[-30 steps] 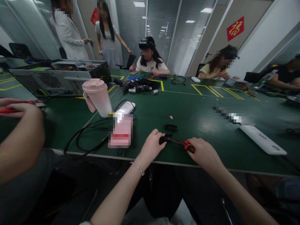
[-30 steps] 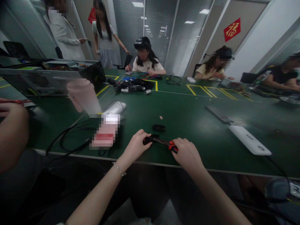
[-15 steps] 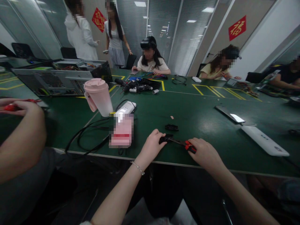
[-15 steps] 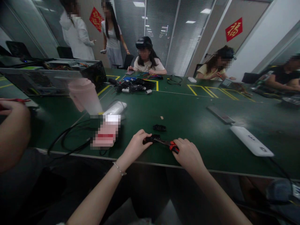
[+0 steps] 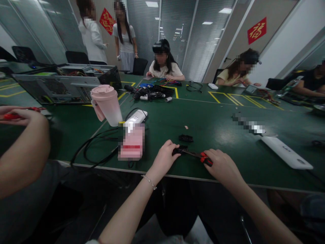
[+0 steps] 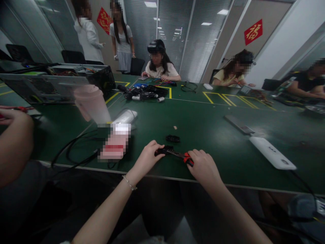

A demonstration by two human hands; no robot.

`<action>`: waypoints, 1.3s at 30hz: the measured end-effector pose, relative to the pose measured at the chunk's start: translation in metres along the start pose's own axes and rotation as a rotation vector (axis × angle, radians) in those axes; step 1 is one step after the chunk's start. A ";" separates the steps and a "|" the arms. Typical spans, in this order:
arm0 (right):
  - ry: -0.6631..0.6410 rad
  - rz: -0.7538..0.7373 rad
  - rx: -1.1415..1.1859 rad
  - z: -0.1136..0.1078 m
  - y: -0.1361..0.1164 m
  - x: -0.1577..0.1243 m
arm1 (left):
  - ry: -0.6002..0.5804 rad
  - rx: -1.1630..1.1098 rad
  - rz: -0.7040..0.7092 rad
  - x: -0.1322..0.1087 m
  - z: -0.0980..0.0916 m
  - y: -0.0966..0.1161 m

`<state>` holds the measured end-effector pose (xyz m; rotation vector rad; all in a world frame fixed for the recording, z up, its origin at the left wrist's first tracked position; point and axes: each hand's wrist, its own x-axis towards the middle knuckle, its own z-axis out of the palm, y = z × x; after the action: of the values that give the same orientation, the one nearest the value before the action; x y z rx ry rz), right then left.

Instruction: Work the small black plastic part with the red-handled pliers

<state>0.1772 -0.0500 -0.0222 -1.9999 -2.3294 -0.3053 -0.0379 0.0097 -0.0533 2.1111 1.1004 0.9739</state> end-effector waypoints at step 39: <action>-0.009 -0.014 0.018 0.000 0.000 0.000 | -0.009 -0.013 -0.035 0.000 -0.002 0.003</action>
<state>0.1776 -0.0498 -0.0222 -1.9823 -2.3433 -0.2756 -0.0382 0.0088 -0.0493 2.0765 1.1196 0.9516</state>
